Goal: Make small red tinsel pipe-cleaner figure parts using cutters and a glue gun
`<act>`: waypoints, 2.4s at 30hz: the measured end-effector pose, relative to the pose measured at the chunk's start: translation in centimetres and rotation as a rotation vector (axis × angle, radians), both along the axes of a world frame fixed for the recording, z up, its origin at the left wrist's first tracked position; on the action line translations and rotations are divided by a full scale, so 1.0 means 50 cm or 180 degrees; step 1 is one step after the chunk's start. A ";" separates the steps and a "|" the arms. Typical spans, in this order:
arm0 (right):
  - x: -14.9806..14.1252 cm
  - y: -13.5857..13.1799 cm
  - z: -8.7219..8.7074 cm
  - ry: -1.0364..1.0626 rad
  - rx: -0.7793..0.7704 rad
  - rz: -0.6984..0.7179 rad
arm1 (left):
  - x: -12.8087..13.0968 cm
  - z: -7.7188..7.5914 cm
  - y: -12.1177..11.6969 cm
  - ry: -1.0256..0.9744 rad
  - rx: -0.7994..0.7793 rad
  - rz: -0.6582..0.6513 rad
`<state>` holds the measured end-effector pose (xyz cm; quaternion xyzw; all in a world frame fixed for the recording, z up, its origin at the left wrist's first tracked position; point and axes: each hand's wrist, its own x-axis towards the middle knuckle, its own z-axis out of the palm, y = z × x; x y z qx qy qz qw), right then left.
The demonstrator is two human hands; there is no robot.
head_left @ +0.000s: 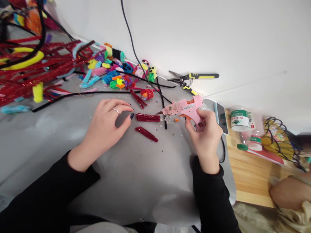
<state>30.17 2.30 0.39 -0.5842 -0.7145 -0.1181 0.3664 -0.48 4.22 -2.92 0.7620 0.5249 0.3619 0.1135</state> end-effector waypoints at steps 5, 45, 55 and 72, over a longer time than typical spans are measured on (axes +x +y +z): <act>0.003 -0.001 -0.001 -0.0067 0.0081 -0.0024 | 0.004 -0.003 -0.001 0.0019 0.0083 -0.0015; 0.017 -0.001 -0.003 0.0030 -0.0202 -0.0207 | 0.002 0.013 -0.003 -0.0039 -0.0230 -0.0016; 0.018 0.002 -0.005 -0.0070 -0.0282 -0.0265 | 0.002 0.014 -0.001 -0.0039 -0.0212 -0.0038; 0.001 -0.008 0.002 -0.0015 0.0208 -0.0105 | 0.007 0.005 -0.001 -0.0098 -0.0108 -0.0006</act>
